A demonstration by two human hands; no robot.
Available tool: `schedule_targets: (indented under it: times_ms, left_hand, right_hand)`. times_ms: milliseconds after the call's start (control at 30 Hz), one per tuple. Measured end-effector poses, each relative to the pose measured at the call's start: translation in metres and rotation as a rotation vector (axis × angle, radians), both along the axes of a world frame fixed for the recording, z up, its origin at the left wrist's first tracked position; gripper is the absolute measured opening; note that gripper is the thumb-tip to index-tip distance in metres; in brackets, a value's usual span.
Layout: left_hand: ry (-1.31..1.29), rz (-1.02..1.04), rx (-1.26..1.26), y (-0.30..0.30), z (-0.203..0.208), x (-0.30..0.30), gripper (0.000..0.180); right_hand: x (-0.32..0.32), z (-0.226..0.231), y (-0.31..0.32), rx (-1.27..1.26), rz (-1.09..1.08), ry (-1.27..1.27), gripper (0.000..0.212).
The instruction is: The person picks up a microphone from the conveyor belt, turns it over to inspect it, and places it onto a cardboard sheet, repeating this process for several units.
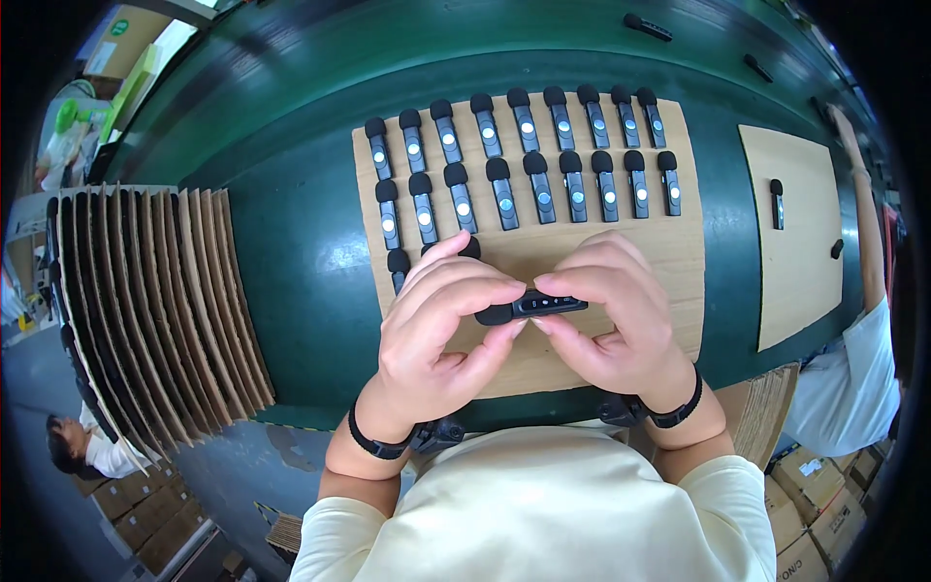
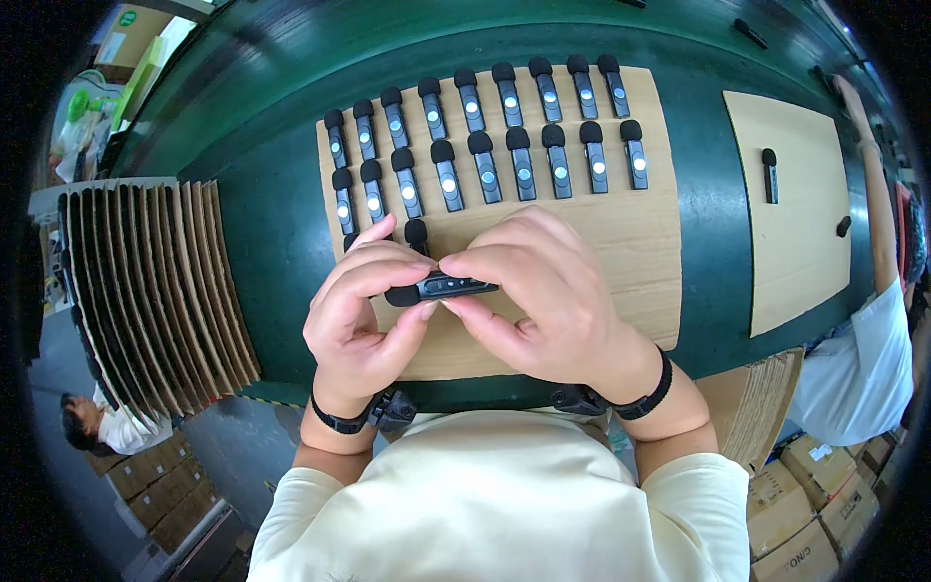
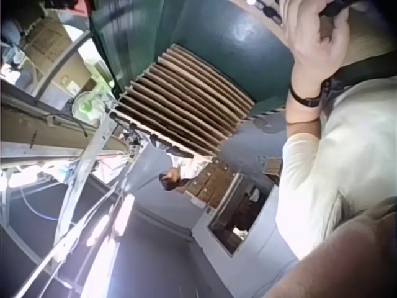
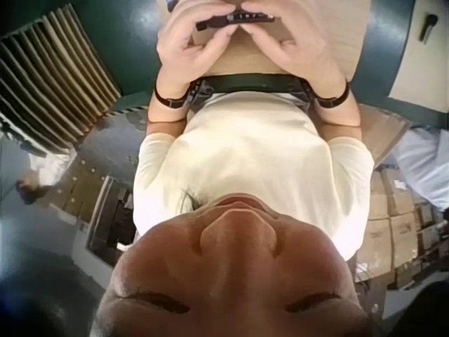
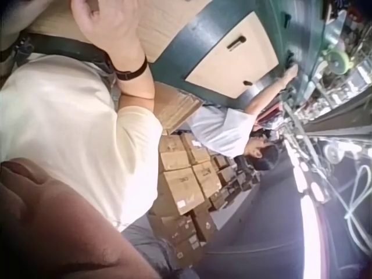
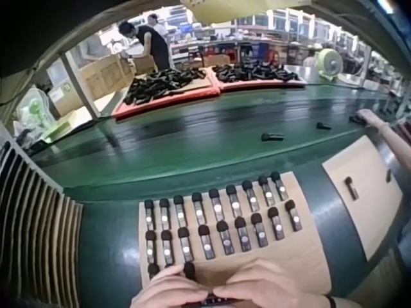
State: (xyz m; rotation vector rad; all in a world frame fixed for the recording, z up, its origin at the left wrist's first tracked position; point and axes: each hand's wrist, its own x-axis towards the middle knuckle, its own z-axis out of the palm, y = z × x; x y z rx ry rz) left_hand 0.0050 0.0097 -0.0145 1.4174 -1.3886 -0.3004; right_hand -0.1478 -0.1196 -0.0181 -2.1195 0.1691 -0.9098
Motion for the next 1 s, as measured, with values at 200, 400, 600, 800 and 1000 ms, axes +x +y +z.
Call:
schedule_targets:
  times_ms: [200, 400, 600, 800, 1000]
  left_hand:
    - [0.065, 0.013, 0.048, -0.001, 0.008, -0.001, 0.029]
    - [-0.003, -0.005, 0.019, 0.001, -0.002, 0.005, 0.029]
    - [-0.122, 0.004, 0.077, -0.003, -0.001, 0.003, 0.031]
    - [-0.129, 0.022, 0.112, -0.003, 0.000, 0.005, 0.033]
    - [0.065, 0.052, 0.097, -0.002, 0.010, 0.006, 0.028]
  right_hand:
    - [0.001, 0.000, -0.002, -0.007, 0.032, -0.001, 0.033]
    - [-0.001, -0.002, 0.002, 0.388, 0.120, -0.010, 0.030]
    - [0.000, 0.000, 0.002, 0.325, 0.147, -0.026, 0.028]
    - [0.001, 0.010, 0.005, 0.155, 0.098, 0.039, 0.030]
    - [0.001, 0.008, 0.007, 0.042, 0.054, 0.113, 0.033]
